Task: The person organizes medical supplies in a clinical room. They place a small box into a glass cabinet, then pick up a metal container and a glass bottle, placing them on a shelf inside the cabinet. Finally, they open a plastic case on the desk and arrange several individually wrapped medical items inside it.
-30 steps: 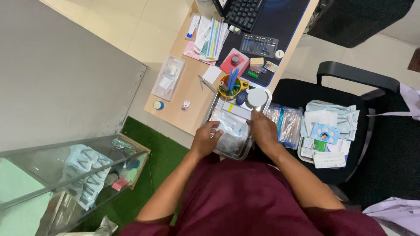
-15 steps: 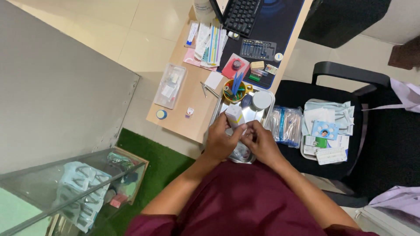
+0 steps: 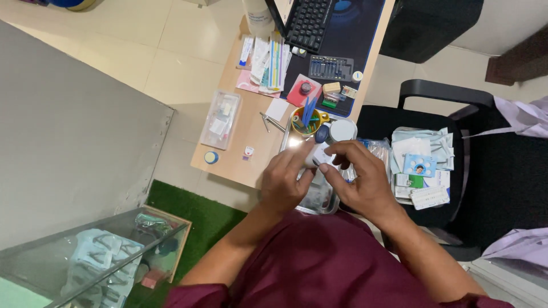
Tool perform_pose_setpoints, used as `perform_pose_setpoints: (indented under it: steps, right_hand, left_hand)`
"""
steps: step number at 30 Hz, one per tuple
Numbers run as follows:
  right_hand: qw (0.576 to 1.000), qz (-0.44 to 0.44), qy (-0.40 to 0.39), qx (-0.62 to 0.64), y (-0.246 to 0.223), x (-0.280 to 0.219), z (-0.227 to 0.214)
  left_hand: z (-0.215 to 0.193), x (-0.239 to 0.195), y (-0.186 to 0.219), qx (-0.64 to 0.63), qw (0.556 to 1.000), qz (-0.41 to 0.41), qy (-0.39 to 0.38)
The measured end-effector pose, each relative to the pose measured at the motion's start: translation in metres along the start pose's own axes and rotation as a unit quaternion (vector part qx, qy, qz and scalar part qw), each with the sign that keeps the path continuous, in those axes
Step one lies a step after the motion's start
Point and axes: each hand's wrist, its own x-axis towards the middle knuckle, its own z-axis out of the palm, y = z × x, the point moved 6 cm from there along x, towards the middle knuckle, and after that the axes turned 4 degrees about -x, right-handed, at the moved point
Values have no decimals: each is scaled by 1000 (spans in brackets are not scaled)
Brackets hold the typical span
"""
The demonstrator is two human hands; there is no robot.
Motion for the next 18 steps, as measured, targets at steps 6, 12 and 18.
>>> perform_pose_setpoints:
  steps: [6, 12, 18]
  right_hand:
    - [998, 61, -23, -5, -5, 7, 5]
    - [998, 52, -11, -37, 0, 5, 10]
    - [982, 179, -21, 49, 10, 7, 10]
  left_hand:
    - [-8, 4, 6, 52, 997, 49, -8]
    - [-7, 5, 1, 68, 997, 25, -25]
    - [-5, 3, -12, -75, 994, -74, -39]
